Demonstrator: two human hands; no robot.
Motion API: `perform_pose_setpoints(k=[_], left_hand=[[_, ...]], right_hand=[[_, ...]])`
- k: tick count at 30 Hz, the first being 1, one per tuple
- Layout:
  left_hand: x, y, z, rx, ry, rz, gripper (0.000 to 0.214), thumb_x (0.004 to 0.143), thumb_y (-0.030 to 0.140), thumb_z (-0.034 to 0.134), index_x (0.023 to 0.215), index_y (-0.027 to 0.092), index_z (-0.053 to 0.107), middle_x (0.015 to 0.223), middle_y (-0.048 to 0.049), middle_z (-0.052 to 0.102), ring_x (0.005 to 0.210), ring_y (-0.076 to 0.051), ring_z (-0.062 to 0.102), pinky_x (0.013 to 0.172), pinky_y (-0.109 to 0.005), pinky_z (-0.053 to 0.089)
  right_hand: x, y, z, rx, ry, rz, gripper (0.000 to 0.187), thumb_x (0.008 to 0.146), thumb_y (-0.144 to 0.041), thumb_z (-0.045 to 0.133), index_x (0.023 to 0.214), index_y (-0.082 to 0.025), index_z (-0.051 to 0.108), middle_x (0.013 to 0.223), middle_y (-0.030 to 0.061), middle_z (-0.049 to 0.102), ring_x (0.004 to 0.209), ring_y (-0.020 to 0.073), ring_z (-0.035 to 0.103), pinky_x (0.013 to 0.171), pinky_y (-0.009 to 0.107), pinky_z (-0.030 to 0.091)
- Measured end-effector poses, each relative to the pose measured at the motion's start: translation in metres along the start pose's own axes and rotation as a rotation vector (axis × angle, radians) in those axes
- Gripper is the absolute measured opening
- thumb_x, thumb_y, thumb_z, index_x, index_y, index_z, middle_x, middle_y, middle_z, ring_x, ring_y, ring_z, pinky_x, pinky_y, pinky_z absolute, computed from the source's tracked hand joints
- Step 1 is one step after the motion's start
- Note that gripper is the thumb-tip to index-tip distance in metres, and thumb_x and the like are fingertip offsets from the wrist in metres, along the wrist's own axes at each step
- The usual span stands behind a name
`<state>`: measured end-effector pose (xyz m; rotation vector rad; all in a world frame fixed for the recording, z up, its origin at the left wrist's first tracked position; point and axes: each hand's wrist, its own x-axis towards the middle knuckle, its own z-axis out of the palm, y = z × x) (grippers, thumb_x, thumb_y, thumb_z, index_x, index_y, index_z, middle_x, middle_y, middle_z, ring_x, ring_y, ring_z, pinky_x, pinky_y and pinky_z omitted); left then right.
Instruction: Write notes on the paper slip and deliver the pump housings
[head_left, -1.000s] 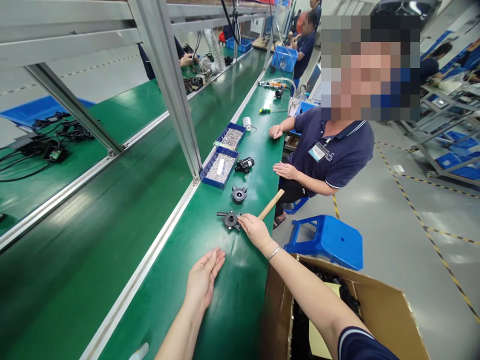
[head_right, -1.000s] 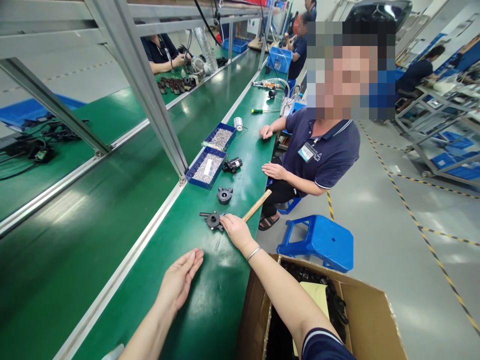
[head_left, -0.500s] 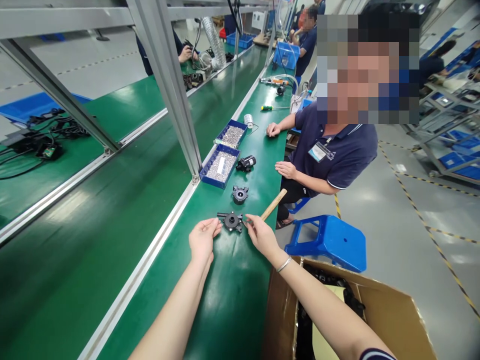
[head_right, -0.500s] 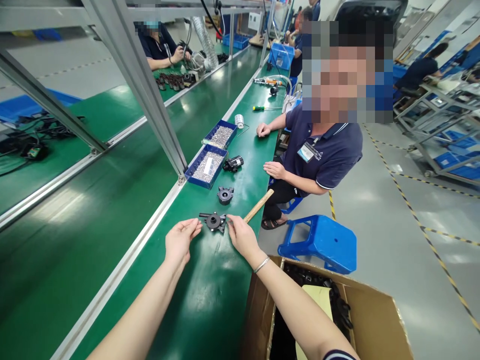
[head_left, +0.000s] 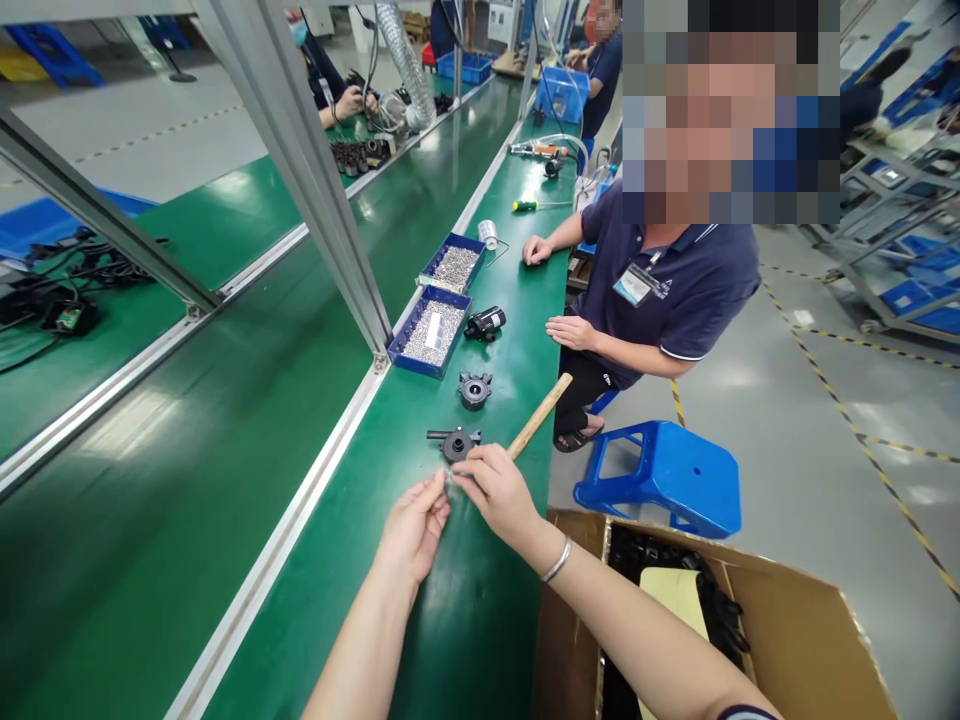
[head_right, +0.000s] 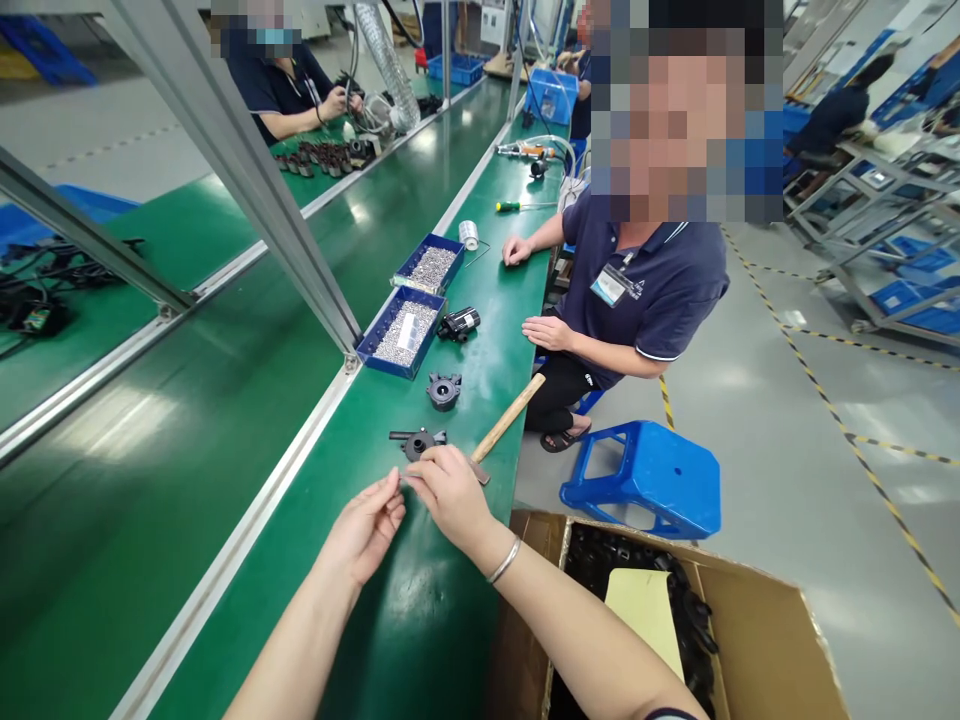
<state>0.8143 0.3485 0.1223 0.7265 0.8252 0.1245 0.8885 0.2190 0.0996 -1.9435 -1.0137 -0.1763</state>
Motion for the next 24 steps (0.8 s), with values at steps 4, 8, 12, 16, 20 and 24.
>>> perform_pose_setpoints(k=[4,8,12,16,20,24], left_hand=[[-0.004,-0.007,-0.005,-0.134,-0.024,-0.112,0.009,0.083,0.011,0.070,0.076,0.008,0.066,0.060,0.0026,0.055,0.048,-0.003,0.047,0.047,-0.013,0.044],[-0.003,-0.004,-0.006,-0.250,0.000,-0.181,0.014,0.090,0.006,0.058,0.078,0.009,0.065,0.063,0.0006,0.059,0.050,-0.003,0.052,0.050,-0.014,0.048],[-0.006,-0.001,-0.005,-0.317,-0.029,-0.240,0.016,0.090,0.006,0.057,0.076,0.008,0.063,0.060,0.0019,0.054,0.046,-0.003,0.049,0.044,-0.014,0.044],[-0.003,-0.007,-0.009,-0.327,-0.013,-0.240,0.017,0.092,0.010,0.056,0.077,0.007,0.064,0.061,0.0003,0.056,0.046,-0.004,0.049,0.043,-0.015,0.044],[0.006,-0.024,-0.022,-0.281,0.102,-0.140,0.017,0.092,0.004,0.052,0.090,0.005,0.068,0.068,-0.0045,0.066,0.055,-0.006,0.061,0.054,-0.015,0.054],[0.009,-0.044,-0.035,-0.220,0.181,-0.072,0.024,0.087,-0.007,0.049,0.091,0.005,0.069,0.081,-0.0104,0.074,0.070,-0.010,0.071,0.070,-0.019,0.060]], right_hand=[[0.006,-0.009,0.003,0.042,-0.035,-0.057,0.016,0.098,-0.025,0.051,0.096,-0.019,0.066,0.092,0.0071,0.063,0.090,0.0192,0.057,0.083,0.035,0.050],[0.005,-0.012,0.004,0.087,-0.092,-0.119,0.014,0.095,-0.024,0.056,0.106,-0.018,0.062,0.104,0.0092,0.062,0.099,0.0196,0.057,0.088,0.036,0.050],[0.002,-0.012,0.007,0.094,-0.050,-0.106,0.011,0.095,-0.021,0.057,0.103,-0.018,0.063,0.107,0.0100,0.060,0.102,0.0202,0.057,0.090,0.038,0.049],[0.010,-0.006,0.009,0.135,-0.021,-0.080,0.005,0.093,-0.021,0.060,0.095,-0.019,0.064,0.108,0.0098,0.059,0.102,0.0200,0.057,0.089,0.038,0.050],[0.031,0.006,0.014,-0.010,0.072,-0.024,0.007,0.093,-0.021,0.060,0.091,-0.019,0.066,0.108,0.0101,0.060,0.104,0.0225,0.056,0.093,0.042,0.046],[0.049,0.013,0.024,-0.238,-0.011,-0.029,0.009,0.093,-0.021,0.060,0.086,-0.017,0.065,0.114,0.0122,0.062,0.108,0.0253,0.054,0.092,0.043,0.044]])
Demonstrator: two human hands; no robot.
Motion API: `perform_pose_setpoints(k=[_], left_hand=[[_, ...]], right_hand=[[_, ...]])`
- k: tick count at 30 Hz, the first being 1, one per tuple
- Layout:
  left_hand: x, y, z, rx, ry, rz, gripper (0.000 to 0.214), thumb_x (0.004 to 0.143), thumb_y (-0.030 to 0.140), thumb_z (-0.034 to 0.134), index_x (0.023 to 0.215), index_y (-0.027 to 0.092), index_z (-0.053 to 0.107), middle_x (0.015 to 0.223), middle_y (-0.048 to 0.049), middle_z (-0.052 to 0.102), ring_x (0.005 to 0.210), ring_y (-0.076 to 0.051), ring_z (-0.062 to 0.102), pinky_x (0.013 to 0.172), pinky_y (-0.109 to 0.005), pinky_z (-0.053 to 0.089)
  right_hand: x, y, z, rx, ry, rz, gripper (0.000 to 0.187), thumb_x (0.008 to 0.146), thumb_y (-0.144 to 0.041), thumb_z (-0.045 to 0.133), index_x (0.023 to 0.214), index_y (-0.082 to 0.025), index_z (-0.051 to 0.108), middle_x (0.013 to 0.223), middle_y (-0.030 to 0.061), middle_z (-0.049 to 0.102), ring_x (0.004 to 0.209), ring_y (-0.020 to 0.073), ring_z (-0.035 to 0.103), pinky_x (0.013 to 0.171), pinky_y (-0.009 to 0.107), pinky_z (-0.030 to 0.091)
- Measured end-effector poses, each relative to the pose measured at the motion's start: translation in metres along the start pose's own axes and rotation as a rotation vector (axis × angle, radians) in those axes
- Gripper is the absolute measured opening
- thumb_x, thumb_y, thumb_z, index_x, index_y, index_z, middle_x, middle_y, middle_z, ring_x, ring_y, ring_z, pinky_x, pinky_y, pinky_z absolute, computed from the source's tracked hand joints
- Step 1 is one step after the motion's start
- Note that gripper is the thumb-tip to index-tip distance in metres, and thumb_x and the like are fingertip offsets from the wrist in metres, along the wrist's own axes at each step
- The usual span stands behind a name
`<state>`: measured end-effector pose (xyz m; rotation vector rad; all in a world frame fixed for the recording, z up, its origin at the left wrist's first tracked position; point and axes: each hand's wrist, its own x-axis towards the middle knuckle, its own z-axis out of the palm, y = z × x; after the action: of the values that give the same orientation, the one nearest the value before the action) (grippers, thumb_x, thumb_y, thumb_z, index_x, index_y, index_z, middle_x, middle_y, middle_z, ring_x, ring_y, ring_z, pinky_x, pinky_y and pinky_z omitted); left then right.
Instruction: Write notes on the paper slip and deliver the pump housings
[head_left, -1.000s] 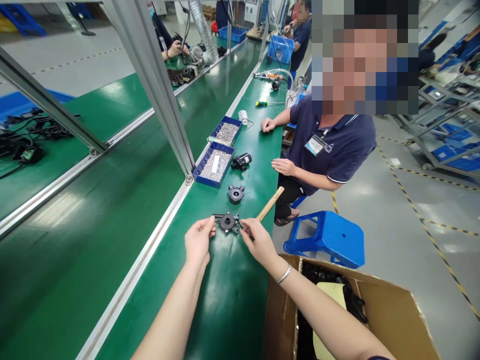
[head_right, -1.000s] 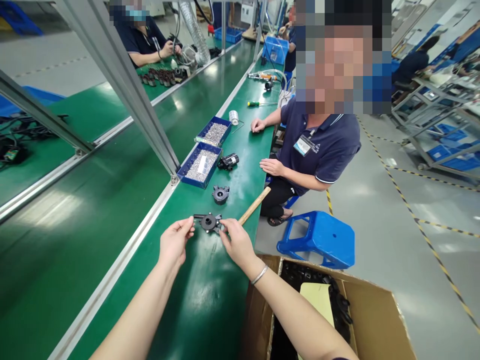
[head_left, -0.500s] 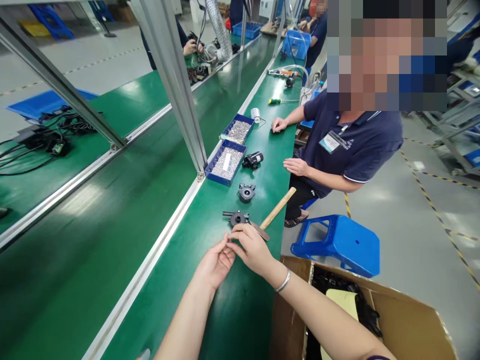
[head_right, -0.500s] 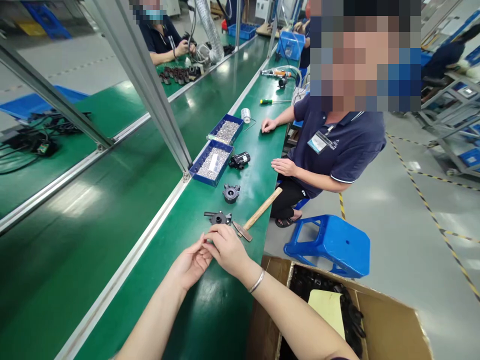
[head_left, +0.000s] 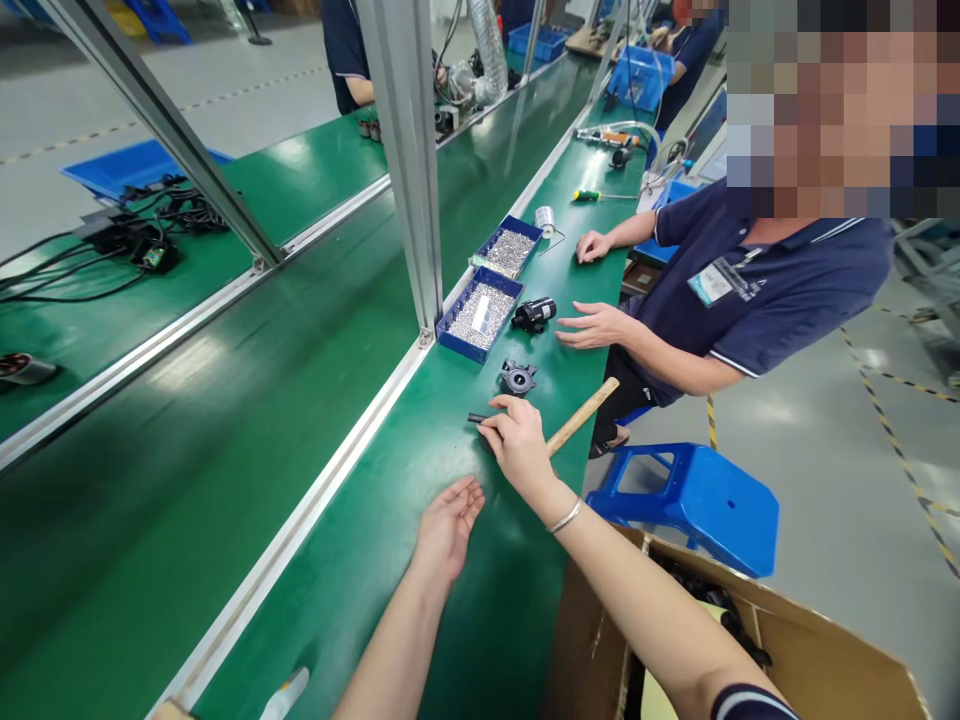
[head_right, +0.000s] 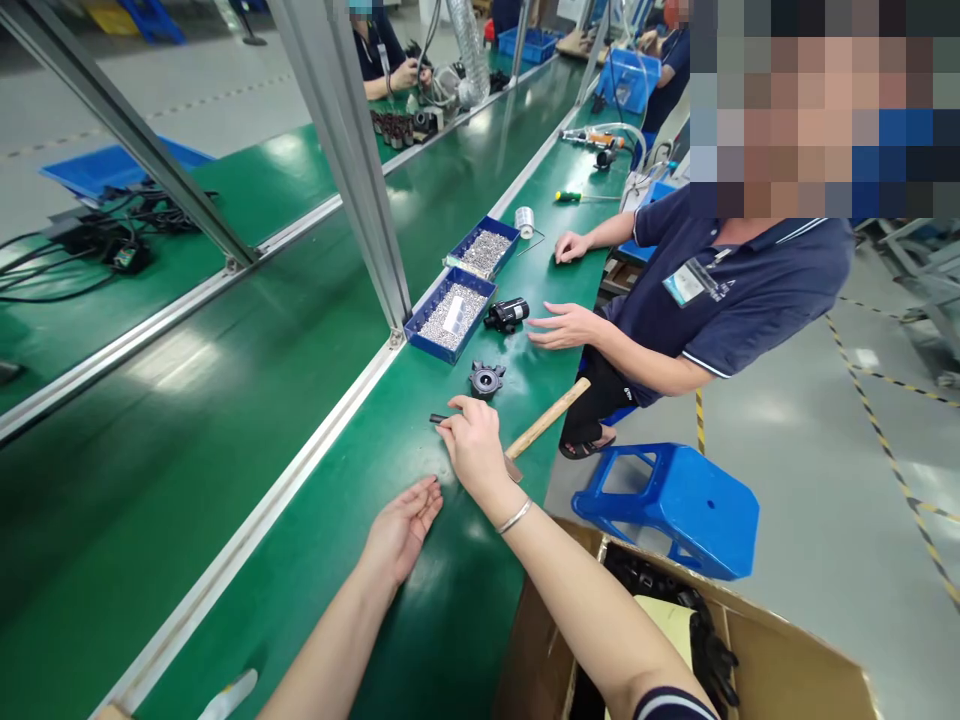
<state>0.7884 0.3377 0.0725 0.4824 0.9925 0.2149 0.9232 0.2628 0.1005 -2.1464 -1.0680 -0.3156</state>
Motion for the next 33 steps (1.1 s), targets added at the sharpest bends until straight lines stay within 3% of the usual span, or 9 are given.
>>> perform_pose_setpoints(k=[11,14,16,19,22,25,28,30,33], left_hand=[[0.003,-0.020,-0.017,0.140,-0.025,0.024,0.015,0.087,0.004,0.060,0.100,0.007,0.066,0.098,-0.0169,0.077,0.093,-0.021,0.075,0.093,-0.032,0.058],[0.005,-0.022,-0.022,0.171,-0.051,0.032,0.015,0.088,0.007,0.060,0.101,0.009,0.065,0.104,-0.0166,0.077,0.100,-0.021,0.074,0.095,-0.032,0.057],[0.007,-0.025,-0.026,0.201,-0.066,0.042,0.016,0.088,0.011,0.061,0.103,0.009,0.065,0.107,-0.0162,0.076,0.102,-0.021,0.073,0.094,-0.031,0.057],[0.011,-0.031,-0.029,0.269,-0.081,0.084,0.020,0.088,0.022,0.065,0.104,0.011,0.063,0.104,-0.0139,0.076,0.098,-0.020,0.074,0.088,-0.029,0.059],[0.014,-0.038,-0.030,0.363,-0.104,0.150,0.026,0.085,0.037,0.068,0.094,0.013,0.063,0.079,-0.0065,0.075,0.071,-0.016,0.074,0.069,-0.025,0.060],[0.017,-0.042,-0.029,0.472,-0.143,0.225,0.036,0.081,0.049,0.068,0.081,0.014,0.061,0.056,0.0035,0.062,0.040,-0.008,0.055,0.043,-0.019,0.046],[0.017,-0.044,-0.030,0.564,-0.166,0.306,0.038,0.081,0.053,0.064,0.082,0.016,0.061,0.054,0.0072,0.055,0.033,-0.004,0.041,0.035,-0.017,0.031],[0.011,-0.046,-0.035,0.612,-0.155,0.353,0.033,0.083,0.049,0.063,0.085,0.016,0.061,0.058,0.0063,0.057,0.035,-0.005,0.042,0.036,-0.018,0.031],[-0.007,-0.055,-0.054,0.682,-0.122,0.392,0.021,0.087,0.038,0.058,0.084,0.017,0.061,0.064,0.0030,0.062,0.043,-0.007,0.051,0.045,-0.019,0.039]], right_hand=[[0.001,0.006,0.013,-0.135,-0.139,-0.166,0.016,0.096,-0.019,0.053,0.089,-0.015,0.066,0.119,0.0116,0.065,0.110,0.0247,0.055,0.095,0.042,0.042],[0.005,0.009,0.002,-0.158,-0.154,-0.221,0.019,0.098,-0.025,0.050,0.104,-0.018,0.067,0.131,0.0096,0.062,0.118,0.0244,0.053,0.101,0.043,0.040],[0.015,0.021,-0.009,-0.163,-0.090,-0.122,0.029,0.099,-0.028,0.049,0.123,-0.019,0.061,0.138,0.0116,0.057,0.122,0.0252,0.052,0.104,0.043,0.041],[0.038,0.058,-0.023,-0.156,-0.072,0.106,0.055,0.093,-0.028,0.057,0.144,-0.014,0.041,0.141,0.0172,0.050,0.131,0.0281,0.046,0.109,0.044,0.039],[0.056,0.096,-0.019,-0.139,-0.308,0.097,0.078,0.079,-0.024,0.072,0.148,-0.016,0.035,0.141,0.0160,0.050,0.132,0.0298,0.046,0.110,0.045,0.040],[0.061,0.112,-0.002,-0.145,-0.366,0.077,0.077,0.074,-0.027,0.077,0.143,-0.020,0.044,0.128,0.0134,0.058,0.120,0.0297,0.054,0.103,0.045,0.046],[0.056,0.109,0.010,-0.191,-0.320,0.112,0.072,0.077,-0.034,0.074,0.139,-0.011,0.046,0.118,0.0172,0.057,0.107,0.0309,0.058,0.094,0.045,0.050],[0.050,0.105,0.004,-0.206,-0.287,0.120,0.068,0.077,-0.035,0.073,0.135,-0.008,0.048,0.116,0.0180,0.056,0.105,0.0305,0.057,0.093,0.045,0.049],[0.038,0.100,-0.025,-0.200,-0.234,0.120,0.063,0.080,-0.036,0.068,0.131,-0.004,0.049,0.110,0.0191,0.056,0.106,0.0323,0.054,0.095,0.048,0.046]])
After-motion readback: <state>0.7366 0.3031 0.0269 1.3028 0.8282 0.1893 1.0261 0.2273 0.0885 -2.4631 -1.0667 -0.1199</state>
